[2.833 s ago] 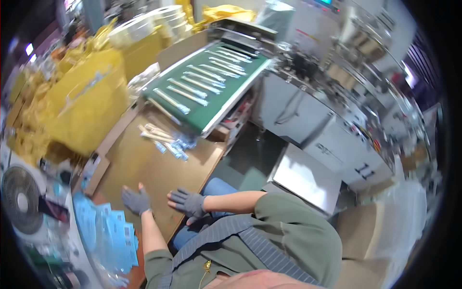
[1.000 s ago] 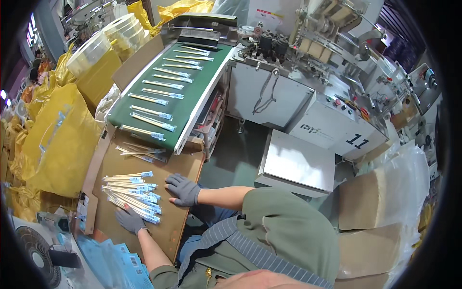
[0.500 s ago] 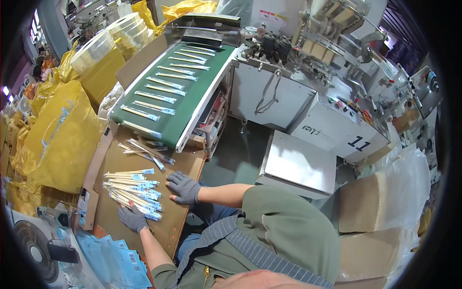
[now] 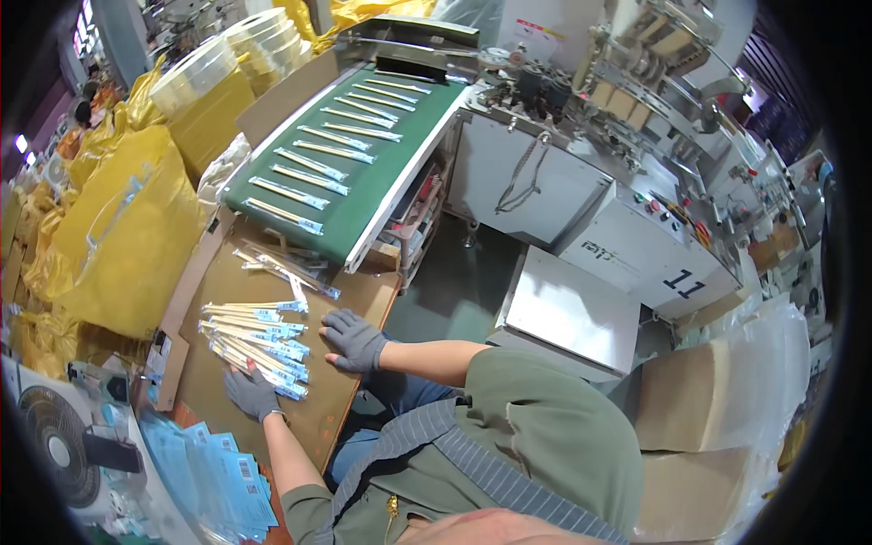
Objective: Packaging bundles of sticks into blue plastic bags at a manufacturing station.
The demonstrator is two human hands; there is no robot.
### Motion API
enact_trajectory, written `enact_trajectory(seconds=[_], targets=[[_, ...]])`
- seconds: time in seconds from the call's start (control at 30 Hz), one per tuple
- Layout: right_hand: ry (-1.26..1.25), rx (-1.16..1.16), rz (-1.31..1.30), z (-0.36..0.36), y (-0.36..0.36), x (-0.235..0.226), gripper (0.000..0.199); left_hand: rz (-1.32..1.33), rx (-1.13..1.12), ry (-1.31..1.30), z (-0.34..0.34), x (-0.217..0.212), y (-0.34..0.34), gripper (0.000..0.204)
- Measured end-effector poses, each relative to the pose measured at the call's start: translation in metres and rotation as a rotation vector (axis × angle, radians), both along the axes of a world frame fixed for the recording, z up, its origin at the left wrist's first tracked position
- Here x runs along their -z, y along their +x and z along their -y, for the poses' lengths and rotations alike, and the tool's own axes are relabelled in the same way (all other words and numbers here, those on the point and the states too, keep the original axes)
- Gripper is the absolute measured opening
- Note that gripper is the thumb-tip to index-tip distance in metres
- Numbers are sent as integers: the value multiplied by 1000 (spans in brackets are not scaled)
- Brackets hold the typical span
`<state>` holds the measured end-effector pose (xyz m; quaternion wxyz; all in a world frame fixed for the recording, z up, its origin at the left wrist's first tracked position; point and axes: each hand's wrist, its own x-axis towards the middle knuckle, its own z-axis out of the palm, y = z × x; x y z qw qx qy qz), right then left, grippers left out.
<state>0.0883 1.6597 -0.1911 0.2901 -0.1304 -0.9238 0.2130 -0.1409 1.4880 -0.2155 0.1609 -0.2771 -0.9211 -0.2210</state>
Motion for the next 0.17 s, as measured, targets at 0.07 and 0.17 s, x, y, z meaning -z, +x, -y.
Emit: enact_trajectory(seconds=[0.07, 0.17], targets=[[-4, -4, 13, 2, 0, 2, 51, -13, 33, 12, 1, 4, -2, 62], [-26, -11, 50, 1, -3, 7, 52, 4, 13, 56, 2, 7, -3, 65]])
